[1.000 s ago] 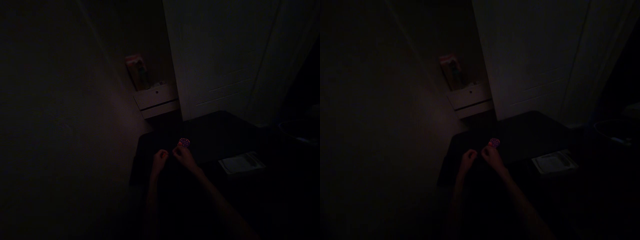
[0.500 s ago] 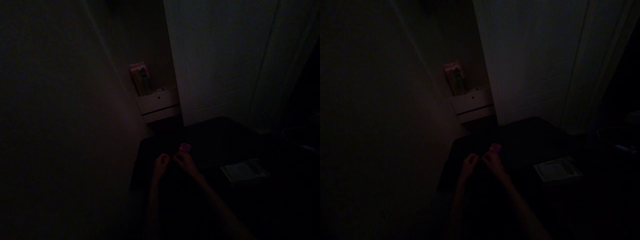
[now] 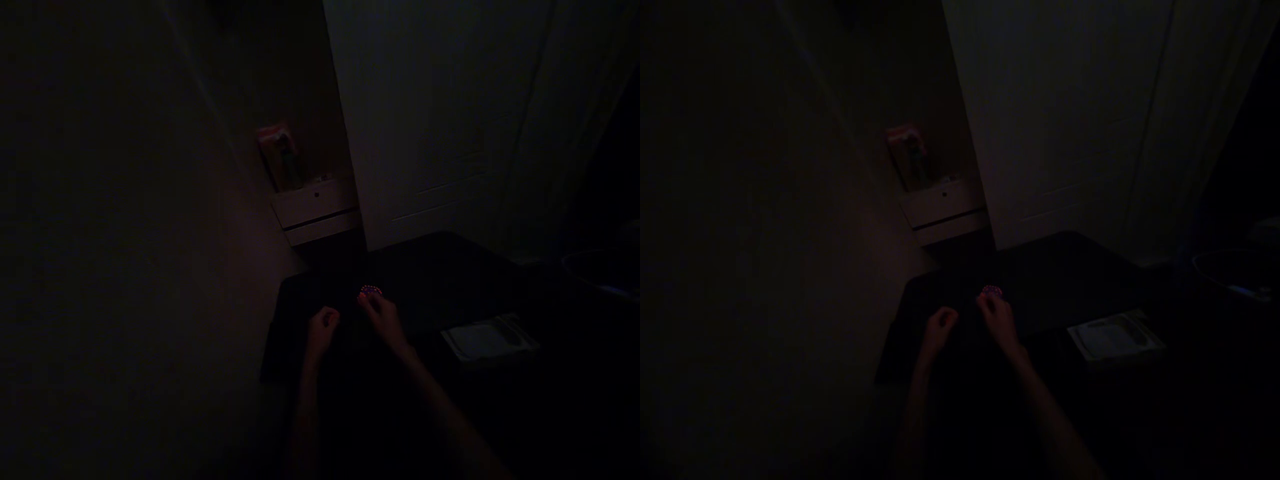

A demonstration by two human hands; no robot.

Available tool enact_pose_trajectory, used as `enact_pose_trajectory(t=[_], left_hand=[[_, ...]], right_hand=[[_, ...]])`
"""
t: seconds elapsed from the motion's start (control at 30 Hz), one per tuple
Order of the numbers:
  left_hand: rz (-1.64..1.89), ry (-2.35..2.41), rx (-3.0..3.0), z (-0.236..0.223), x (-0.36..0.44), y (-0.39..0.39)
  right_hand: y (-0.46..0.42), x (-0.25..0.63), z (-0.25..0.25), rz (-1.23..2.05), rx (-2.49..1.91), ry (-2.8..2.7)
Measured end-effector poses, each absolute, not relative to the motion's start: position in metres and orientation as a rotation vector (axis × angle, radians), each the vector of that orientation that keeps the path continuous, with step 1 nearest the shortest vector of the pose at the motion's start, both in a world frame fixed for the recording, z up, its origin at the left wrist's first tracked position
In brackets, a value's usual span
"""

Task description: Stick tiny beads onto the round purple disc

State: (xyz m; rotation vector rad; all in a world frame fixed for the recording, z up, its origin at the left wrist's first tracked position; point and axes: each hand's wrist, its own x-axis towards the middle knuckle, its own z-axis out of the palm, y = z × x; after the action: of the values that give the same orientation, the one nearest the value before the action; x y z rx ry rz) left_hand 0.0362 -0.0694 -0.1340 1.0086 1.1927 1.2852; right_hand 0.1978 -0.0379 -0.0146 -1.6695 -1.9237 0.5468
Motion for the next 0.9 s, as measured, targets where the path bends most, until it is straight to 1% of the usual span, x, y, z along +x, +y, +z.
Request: enact_pose_trajectory(t=[0.07,0.13,0.2,0.57,0.9], left_hand=[[1.291,1.184,1.000,-0.137,0.036,-0.070],[1.296,1.175,0.988,-0.140,0.036,-0.070],[1.300,1.175,0.982,-0.142,0.036,-0.070],[1.293,1.169,0.989,-0.147,0.038,-0.068],[1.271,1.164,0.978,-0.144,0.037,-0.068]], right_hand=[[-0.033,0.209,-0.005,0.517,-1.644,-1.919],[-0.028,0.223,0.002,0.342,-1.660,-1.947],[-0.022,0.236,0.004,0.266,-1.677,-1.981],[-0.015,0.251,-0.017,0.399,-1.778,-2.126],[-0.016,0.247,-0.012,0.198,-1.922,-2.342]])
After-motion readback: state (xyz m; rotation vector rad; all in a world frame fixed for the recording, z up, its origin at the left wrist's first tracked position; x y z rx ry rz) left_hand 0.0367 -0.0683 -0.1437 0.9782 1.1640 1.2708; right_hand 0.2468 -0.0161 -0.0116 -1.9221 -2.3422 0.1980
